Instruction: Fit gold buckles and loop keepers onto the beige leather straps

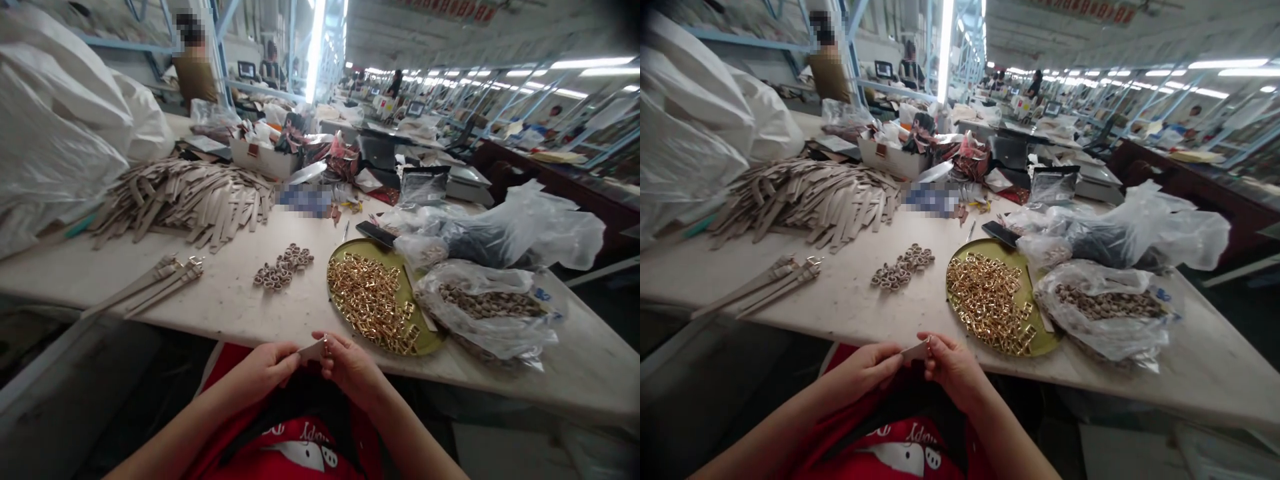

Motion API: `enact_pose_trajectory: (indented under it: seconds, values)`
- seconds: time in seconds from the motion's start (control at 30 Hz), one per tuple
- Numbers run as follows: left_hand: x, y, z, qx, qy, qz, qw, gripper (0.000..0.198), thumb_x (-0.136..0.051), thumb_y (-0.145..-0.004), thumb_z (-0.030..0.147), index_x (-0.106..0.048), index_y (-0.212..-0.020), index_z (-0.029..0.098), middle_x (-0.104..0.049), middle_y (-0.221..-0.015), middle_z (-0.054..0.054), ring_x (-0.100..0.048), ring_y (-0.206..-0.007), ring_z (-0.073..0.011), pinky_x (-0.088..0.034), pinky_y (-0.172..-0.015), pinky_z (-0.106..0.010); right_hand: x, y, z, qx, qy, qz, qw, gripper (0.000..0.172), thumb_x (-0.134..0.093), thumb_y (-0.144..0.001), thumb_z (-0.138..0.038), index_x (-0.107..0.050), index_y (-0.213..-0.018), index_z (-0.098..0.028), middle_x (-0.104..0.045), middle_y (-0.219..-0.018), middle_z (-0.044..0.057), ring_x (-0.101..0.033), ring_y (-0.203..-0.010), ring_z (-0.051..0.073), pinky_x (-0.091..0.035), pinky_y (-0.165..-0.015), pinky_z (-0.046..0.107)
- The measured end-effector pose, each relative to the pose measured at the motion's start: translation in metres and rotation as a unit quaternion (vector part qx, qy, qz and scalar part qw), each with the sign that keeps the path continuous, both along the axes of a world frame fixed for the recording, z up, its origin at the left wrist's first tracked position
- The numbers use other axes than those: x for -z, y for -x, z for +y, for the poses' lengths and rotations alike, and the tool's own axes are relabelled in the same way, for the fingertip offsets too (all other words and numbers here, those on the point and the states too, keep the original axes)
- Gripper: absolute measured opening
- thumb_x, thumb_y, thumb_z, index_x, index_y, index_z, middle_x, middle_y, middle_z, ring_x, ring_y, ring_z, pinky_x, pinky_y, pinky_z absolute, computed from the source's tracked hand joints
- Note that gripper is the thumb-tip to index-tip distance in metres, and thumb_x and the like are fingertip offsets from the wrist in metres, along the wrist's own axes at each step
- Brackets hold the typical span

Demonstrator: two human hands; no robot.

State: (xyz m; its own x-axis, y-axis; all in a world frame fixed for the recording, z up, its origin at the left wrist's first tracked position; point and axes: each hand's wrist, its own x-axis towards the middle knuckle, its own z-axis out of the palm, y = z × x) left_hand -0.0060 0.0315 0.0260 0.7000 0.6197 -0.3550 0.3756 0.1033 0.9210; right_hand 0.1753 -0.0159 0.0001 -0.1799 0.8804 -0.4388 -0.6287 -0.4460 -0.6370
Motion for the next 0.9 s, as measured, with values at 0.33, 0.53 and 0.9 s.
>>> enact_pose_trajectory:
  seconds: [0.33, 0.53, 0.9]
  values:
    - [0.004, -0.019, 0.003, -0.082, 0.018, -0.059, 0.995, 0.013, -0.046, -0.074, 0.027, -0.049, -0.081, 0.016, -0.05, -0.068, 0.004, -0.042, -0.061, -0.0101, -0.035, -0.055, -0.02, 0.005, 0.025, 0.003, 0.032, -0.144, -0.304, 0.941, 0.029, -0.064, -0.071, -0.04, -0.064, -0.091, -0.019, -0.058, -0.073, 0.0, -0.044, -0.055, 0.01, -0.034, -0.048, 0.022]
    - [0.006, -0.018, 0.004, -0.091, 0.033, -0.054, 0.994, 0.025, -0.041, -0.08, 0.04, -0.043, -0.068, 0.018, -0.044, -0.055, 0.006, -0.036, -0.047, -0.0074, -0.028, -0.044, -0.019, 0.005, 0.032, 0.004, 0.075, -0.163, -0.247, 0.952, 0.022, -0.064, -0.072, -0.034, -0.054, -0.087, -0.021, -0.055, -0.07, -0.002, -0.047, -0.057, 0.01, -0.037, -0.05, 0.022]
    - [0.013, -0.018, -0.006, -0.127, 0.025, -0.063, 0.99, 0.024, -0.044, -0.079, 0.04, -0.043, -0.071, 0.017, -0.045, -0.055, 0.005, -0.039, -0.049, -0.0083, -0.031, -0.047, -0.02, -0.003, 0.032, 0.0, 0.031, -0.151, -0.252, 0.956, 0.021, -0.062, -0.073, -0.038, -0.057, -0.073, -0.018, -0.052, -0.057, -0.004, -0.043, -0.049, 0.008, -0.034, -0.047, 0.022]
